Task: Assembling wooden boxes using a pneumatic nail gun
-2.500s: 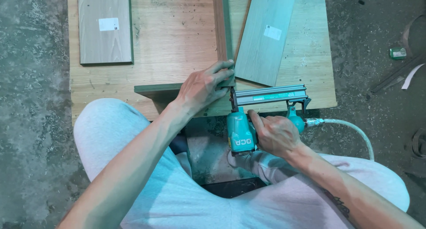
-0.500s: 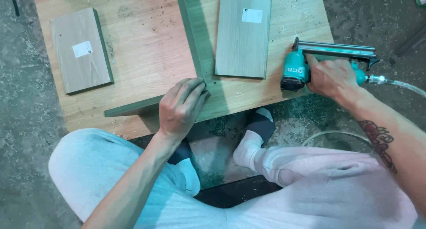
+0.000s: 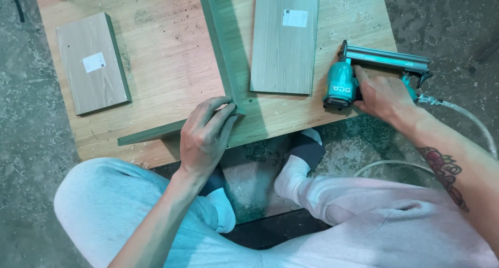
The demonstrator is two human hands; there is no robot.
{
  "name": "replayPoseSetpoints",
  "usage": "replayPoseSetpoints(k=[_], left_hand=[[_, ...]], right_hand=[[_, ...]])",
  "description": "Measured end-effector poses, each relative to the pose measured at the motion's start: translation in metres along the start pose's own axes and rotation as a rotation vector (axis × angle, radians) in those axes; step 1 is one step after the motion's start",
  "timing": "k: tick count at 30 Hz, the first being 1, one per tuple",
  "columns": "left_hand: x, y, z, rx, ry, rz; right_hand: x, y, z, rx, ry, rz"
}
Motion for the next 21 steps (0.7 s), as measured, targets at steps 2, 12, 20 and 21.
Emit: replayPoseSetpoints(k=[2, 12, 20, 21], left_hand=[[0.001, -0.005, 0.003, -0.008, -0.030, 0.007], [-0.010, 0.001, 0.022, -0.008, 0.093, 0.049], [-0.013, 0.003, 0.024, -0.037, 0.083, 0.005], [-0.012, 0.002, 0.023, -0.064, 0.082, 0.007]], right_hand=[[-0.001, -0.001, 0.002, 0.035, 0.015, 0.025], [0.015, -0.135, 0.174, 0.529, -0.184, -0.046], [-0.007, -0.104, 0.225, 1.145, -0.193, 0.147], [-0.008, -0.101, 0.224, 1.182, -0.174, 0.142]])
Point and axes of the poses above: each hand's wrist, its own x-axis towards the middle knuckle, its own y-axis out of the palm, z = x × y, the point moved 7 cm from there along x, towards the middle knuckle, and after that the axes turned 12 degrees about -z, right-handed, at the moved point
